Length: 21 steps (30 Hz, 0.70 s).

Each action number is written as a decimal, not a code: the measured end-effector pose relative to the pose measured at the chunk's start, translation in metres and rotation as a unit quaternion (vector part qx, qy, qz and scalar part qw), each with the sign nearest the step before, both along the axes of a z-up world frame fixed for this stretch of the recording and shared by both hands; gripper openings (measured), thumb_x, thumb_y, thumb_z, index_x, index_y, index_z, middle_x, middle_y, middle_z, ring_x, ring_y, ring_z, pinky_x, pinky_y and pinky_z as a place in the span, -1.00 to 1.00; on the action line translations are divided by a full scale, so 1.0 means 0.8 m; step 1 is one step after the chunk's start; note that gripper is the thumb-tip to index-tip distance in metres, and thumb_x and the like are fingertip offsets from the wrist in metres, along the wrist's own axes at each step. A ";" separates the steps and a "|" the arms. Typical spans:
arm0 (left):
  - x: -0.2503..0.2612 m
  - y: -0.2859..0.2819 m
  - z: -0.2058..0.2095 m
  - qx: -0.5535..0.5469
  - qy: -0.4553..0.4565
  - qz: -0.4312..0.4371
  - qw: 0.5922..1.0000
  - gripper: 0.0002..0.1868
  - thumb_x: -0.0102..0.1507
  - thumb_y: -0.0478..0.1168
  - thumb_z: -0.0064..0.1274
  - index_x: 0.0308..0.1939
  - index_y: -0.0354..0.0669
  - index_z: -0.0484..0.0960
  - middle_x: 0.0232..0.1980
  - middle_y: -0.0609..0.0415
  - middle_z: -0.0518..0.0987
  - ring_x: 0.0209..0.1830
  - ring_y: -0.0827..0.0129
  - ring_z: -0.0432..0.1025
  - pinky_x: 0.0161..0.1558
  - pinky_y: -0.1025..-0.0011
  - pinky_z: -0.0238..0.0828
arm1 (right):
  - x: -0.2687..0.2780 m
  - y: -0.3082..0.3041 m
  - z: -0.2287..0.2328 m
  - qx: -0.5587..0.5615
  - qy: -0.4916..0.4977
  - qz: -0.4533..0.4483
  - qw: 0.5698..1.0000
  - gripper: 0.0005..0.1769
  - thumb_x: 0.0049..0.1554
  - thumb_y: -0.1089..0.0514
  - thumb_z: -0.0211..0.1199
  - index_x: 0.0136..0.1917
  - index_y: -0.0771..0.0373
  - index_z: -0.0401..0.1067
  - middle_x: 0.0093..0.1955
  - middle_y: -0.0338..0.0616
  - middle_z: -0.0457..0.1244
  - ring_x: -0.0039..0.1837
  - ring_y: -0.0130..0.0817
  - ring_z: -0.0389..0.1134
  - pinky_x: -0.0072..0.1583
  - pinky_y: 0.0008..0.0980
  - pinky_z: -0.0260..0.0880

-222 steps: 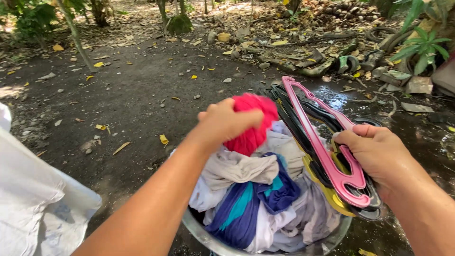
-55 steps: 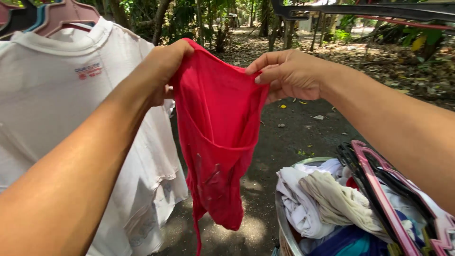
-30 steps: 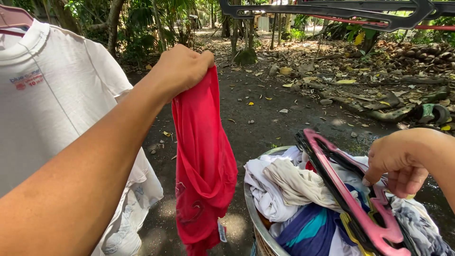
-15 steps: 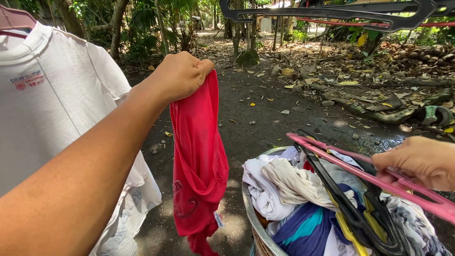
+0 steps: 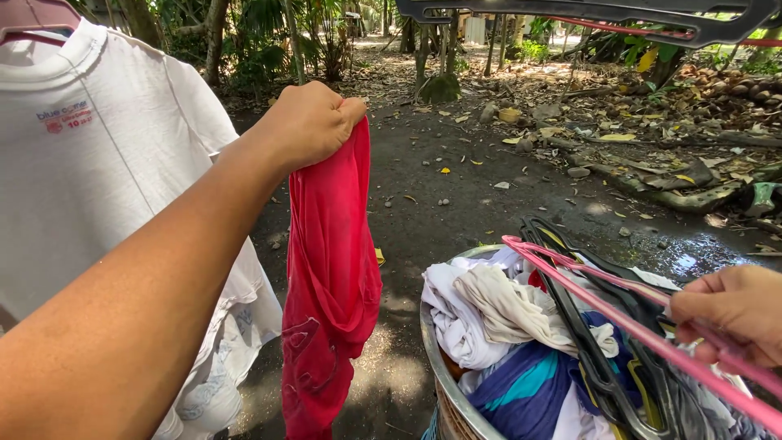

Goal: Hanging wet t-shirts on plastic clothes hangers and placing them on an outdoor rack.

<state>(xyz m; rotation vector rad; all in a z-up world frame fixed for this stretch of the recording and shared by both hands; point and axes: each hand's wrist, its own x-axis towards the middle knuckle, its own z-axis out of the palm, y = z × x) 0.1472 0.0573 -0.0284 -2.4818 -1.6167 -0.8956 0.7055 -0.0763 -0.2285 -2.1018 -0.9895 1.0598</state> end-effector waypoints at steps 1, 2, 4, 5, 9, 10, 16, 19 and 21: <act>0.001 0.001 -0.001 0.002 0.002 0.001 1.000 -0.49 0.35 0.10 -0.23 -0.23 -0.21 0.70 -0.26 -0.37 0.61 -0.24 -0.29 0.52 -0.06 0.00 0.47 | -0.030 -0.016 0.013 -0.028 0.008 -0.074 0.997 -0.78 0.17 0.23 0.39 -0.07 0.31 0.36 -0.32 0.19 0.39 -0.44 -0.07 0.41 -0.47 -0.09 0.43; 0.001 0.003 -0.003 0.000 0.002 0.001 1.000 -0.49 0.35 0.10 -0.23 -0.23 -0.21 0.70 -0.26 -0.37 0.61 -0.24 -0.29 0.52 -0.06 0.00 0.47 | -0.040 -0.026 0.015 -0.030 0.008 -0.074 0.997 -0.78 0.17 0.23 0.39 -0.07 0.31 0.36 -0.32 0.19 0.39 -0.44 -0.07 0.41 -0.47 -0.09 0.43; 0.003 0.007 -0.006 0.010 0.021 -0.008 1.000 -0.48 0.36 0.08 -0.24 -0.25 -0.26 0.70 -0.25 -0.39 0.60 -0.24 -0.32 0.51 -0.05 -0.01 0.47 | -0.060 -0.047 0.019 -0.066 0.018 -0.113 0.991 -0.69 0.15 0.15 0.39 -0.06 0.48 0.44 -0.30 0.28 0.39 -0.41 -0.04 0.43 -0.42 -0.13 0.48; 0.005 0.007 -0.008 0.009 0.021 -0.009 1.000 -0.48 0.36 0.08 -0.24 -0.25 -0.26 0.70 -0.25 -0.39 0.60 -0.24 -0.32 0.51 -0.05 -0.01 0.47 | -0.065 -0.049 0.015 -0.067 0.018 -0.115 0.991 -0.69 0.15 0.15 0.39 -0.06 0.48 0.44 -0.30 0.28 0.39 -0.41 -0.04 0.43 -0.42 -0.13 0.48; 0.016 0.003 -0.008 -0.001 0.008 -0.014 1.000 -0.49 0.33 0.06 -0.23 -0.25 -0.25 0.71 -0.26 -0.40 0.61 -0.25 -0.30 0.52 -0.05 0.01 0.48 | -0.050 -0.050 -0.011 -0.084 -0.051 -0.168 0.981 -0.44 0.16 -0.04 0.43 -0.13 0.63 0.48 -0.39 0.27 0.37 -0.44 -0.03 0.43 -0.41 -0.12 0.54; 0.018 -0.001 -0.007 -0.013 0.002 -0.006 1.000 -0.50 0.32 0.05 -0.24 -0.26 -0.25 0.71 -0.26 -0.39 0.61 -0.26 -0.28 0.54 -0.05 0.01 0.49 | -0.038 -0.048 -0.018 -0.090 -0.075 -0.161 0.980 -0.35 0.16 -0.09 0.42 -0.21 0.72 0.54 -0.44 0.33 0.37 -0.47 0.00 0.41 -0.42 -0.12 0.53; 0.024 0.002 -0.005 -0.032 -0.003 0.018 0.999 -0.52 0.29 0.06 -0.19 -0.25 -0.24 0.71 -0.24 -0.39 0.62 -0.23 -0.25 0.55 -0.04 0.04 0.50 | -0.011 -0.063 -0.046 0.022 -0.017 -0.186 0.982 -0.46 0.16 -0.04 0.40 -0.25 0.57 0.40 -0.52 0.26 0.30 -0.57 -0.10 0.29 -0.48 -0.17 0.39; 0.019 0.011 -0.007 0.009 0.020 0.001 1.000 -0.51 0.31 0.05 -0.20 -0.24 -0.25 0.72 -0.23 -0.41 0.61 -0.21 -0.29 0.53 -0.01 0.02 0.48 | -0.043 -0.065 -0.025 0.020 -0.052 -0.261 0.964 -0.51 0.15 0.04 0.35 -0.34 0.58 0.45 -0.50 0.21 0.29 -0.57 -0.17 0.29 -0.49 -0.21 0.38; 0.019 0.012 -0.005 0.005 0.024 0.009 1.000 -0.50 0.32 0.06 -0.20 -0.23 -0.27 0.71 -0.22 -0.42 0.61 -0.20 -0.29 0.53 -0.01 0.01 0.48 | 0.090 -0.023 -0.096 -0.046 0.032 -0.198 0.979 -0.44 0.14 -0.07 0.32 -0.37 0.53 0.43 -0.51 0.20 0.25 -0.58 -0.12 0.25 -0.50 -0.13 0.33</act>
